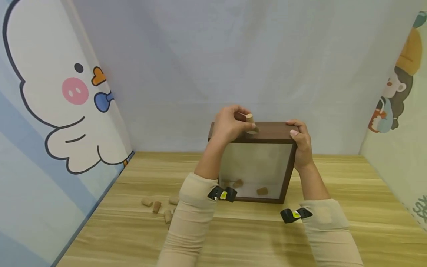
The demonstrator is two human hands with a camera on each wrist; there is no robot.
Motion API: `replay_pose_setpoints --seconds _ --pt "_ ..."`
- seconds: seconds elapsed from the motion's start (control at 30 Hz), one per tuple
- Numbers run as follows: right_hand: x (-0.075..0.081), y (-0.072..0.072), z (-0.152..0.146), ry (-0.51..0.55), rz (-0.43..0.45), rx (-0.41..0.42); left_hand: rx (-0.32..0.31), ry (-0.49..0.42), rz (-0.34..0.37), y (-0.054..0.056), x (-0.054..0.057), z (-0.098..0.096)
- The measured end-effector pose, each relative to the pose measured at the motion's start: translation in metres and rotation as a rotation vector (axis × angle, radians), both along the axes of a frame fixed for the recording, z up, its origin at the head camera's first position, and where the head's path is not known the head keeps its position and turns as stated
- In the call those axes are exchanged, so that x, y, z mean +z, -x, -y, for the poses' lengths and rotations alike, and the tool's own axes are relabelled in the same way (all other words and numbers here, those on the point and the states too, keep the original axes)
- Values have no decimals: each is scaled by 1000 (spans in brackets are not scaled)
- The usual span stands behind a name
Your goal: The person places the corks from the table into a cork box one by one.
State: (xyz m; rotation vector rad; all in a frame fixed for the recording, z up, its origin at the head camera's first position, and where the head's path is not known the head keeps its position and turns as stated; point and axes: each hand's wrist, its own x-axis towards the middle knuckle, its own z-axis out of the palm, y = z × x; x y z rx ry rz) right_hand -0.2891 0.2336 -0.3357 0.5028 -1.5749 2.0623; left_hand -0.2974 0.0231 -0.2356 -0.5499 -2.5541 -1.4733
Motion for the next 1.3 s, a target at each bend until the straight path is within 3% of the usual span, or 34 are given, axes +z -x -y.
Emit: replay_pose_setpoints --seconds 0.13,0.23,0.57,0.67,0.8,1.03,1.3 --pt "1 0 0 2 -3 -2 -49 -33 -2 5 -4 0" --pt "0 -1 -1 -4 -5 -5 -96 -88 -35 2 -11 6" --pt "2 -4 -3 5 -7 3 -228 -174 -389 -29 -39 28" --pt "2 -5 -2 2 -1 4 -255 -144 -443 -36 -48 35" --pt "2 -4 -1 1 5 2 -288 -74 -428 -42 -63 47" --pt "4 -4 -2 10 1 -9 -339 -34 -367 -40 -83 66" --pt "3 -3 0 9 -8 0 -328 87 -247 -40 -109 97"
